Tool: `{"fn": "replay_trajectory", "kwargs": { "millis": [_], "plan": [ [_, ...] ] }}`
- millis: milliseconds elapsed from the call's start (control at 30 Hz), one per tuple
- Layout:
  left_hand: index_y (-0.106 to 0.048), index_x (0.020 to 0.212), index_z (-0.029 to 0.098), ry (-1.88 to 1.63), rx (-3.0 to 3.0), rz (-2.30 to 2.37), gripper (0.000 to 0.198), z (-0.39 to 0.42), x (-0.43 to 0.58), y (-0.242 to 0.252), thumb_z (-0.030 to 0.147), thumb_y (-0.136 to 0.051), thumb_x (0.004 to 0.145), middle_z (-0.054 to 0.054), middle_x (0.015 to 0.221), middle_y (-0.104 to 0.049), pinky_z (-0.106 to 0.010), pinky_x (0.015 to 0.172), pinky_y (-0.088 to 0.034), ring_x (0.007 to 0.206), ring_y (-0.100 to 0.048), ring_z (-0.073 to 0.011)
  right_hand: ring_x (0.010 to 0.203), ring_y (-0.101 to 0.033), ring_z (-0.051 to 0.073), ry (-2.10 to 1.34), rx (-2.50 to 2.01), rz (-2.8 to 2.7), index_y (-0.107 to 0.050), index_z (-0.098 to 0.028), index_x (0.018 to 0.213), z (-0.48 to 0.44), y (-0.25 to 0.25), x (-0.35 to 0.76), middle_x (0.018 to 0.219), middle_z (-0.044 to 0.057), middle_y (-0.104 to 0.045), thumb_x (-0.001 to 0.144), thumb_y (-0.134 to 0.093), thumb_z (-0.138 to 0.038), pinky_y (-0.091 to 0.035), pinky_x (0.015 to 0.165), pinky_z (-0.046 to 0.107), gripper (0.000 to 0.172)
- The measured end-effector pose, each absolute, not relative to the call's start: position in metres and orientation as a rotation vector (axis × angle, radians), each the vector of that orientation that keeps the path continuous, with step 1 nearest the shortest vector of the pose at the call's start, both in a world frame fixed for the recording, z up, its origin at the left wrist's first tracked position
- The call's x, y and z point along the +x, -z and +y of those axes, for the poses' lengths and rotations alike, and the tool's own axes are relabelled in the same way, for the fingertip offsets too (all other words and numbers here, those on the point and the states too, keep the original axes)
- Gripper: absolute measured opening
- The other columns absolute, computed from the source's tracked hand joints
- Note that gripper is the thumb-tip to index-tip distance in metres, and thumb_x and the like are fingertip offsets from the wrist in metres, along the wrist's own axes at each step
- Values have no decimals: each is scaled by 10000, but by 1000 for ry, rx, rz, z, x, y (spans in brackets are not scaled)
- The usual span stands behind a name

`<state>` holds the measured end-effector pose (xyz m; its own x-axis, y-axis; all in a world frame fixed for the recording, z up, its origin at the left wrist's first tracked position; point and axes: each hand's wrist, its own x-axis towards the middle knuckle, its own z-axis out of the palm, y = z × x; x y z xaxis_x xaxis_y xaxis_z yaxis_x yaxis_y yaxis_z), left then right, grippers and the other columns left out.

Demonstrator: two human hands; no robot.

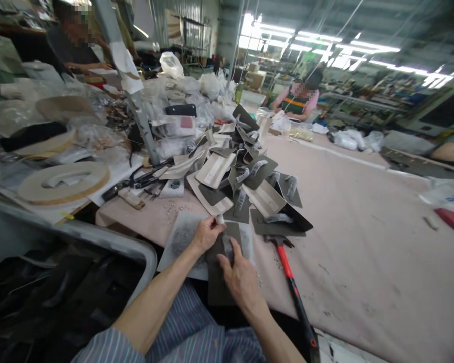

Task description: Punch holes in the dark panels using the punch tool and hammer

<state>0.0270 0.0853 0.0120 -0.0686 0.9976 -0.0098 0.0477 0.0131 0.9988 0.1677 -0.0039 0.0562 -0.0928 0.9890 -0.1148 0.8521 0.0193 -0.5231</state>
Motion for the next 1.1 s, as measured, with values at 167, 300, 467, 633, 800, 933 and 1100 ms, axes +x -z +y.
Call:
{"fn": "replay_trajectory", "kwargs": {
  "millis": [167, 300, 467, 633, 800, 933, 1100],
  "plan": [
    [-697, 903, 139, -1217, 1194, 1297, 220, 85, 28, 2, 324, -675, 785, -39, 833, -729, -267, 752, -520, 781, -668, -181, 915, -696, 258, -666, -1862, -2069, -652, -165, 1111, -12, -46, 162, 986, 120, -721, 996, -467, -437, -468, 756, 294, 348],
    [-710, 890, 143, -1191, 1226, 1342, 235, 84, 29, 1, 345, -681, 773, -37, 806, -722, -262, 717, -511, 757, -660, -181, 894, -682, 251, -672, -1846, -2057, -663, -173, 984, -10, -41, 163, 940, 99, -701, 989, -489, -435, -454, 751, 292, 314],
    [-718, 889, 157, -1151, 1284, 1380, 214, 84, 31, -2, 335, -679, 777, -32, 815, -730, -269, 734, -513, 765, -664, -184, 909, -677, 258, -701, -1827, -2031, -653, -164, 1045, -10, -38, 164, 972, 103, -697, 986, -492, -424, -449, 755, 303, 311],
    [-707, 885, 163, -1122, 1379, 1440, 169, 83, 32, 1, 303, -666, 801, -18, 791, -720, -261, 718, -505, 746, -652, -173, 962, -670, 266, -754, -1768, -2042, -610, -145, 1204, -12, -44, 166, 1069, 124, -689, 979, -484, -439, -460, 803, 323, 391],
    [-677, 837, 163, -1154, 1593, 1456, 85, 80, 36, 6, 241, -644, 824, -20, 764, -692, -264, 706, -490, 715, -630, -167, 1043, -615, 265, -489, -1826, -1994, -577, -157, 1249, -3, -50, 220, 1159, 133, -636, 1003, -394, -437, -454, 884, 357, 416],
    [-667, 842, 177, -1141, 1746, 1441, 48, 76, 38, 4, 166, -625, 822, -30, 814, -707, -280, 776, -488, 780, -645, -179, 1076, -570, 330, -120, -2278, -1907, -574, -111, 1163, 2, -36, 297, 1180, 214, -582, 912, -523, -378, -441, 876, 417, 370],
    [-664, 828, 178, -1122, 1711, 1437, 59, 76, 38, 0, 139, -621, 820, -27, 824, -711, -278, 777, -490, 784, -650, -180, 616, -517, 168, -1110, -2285, -1342, -465, -218, 769, -9, -20, 342, 704, 15, -510, 843, -509, -296, -426, 593, 286, 116]
  ]
}}
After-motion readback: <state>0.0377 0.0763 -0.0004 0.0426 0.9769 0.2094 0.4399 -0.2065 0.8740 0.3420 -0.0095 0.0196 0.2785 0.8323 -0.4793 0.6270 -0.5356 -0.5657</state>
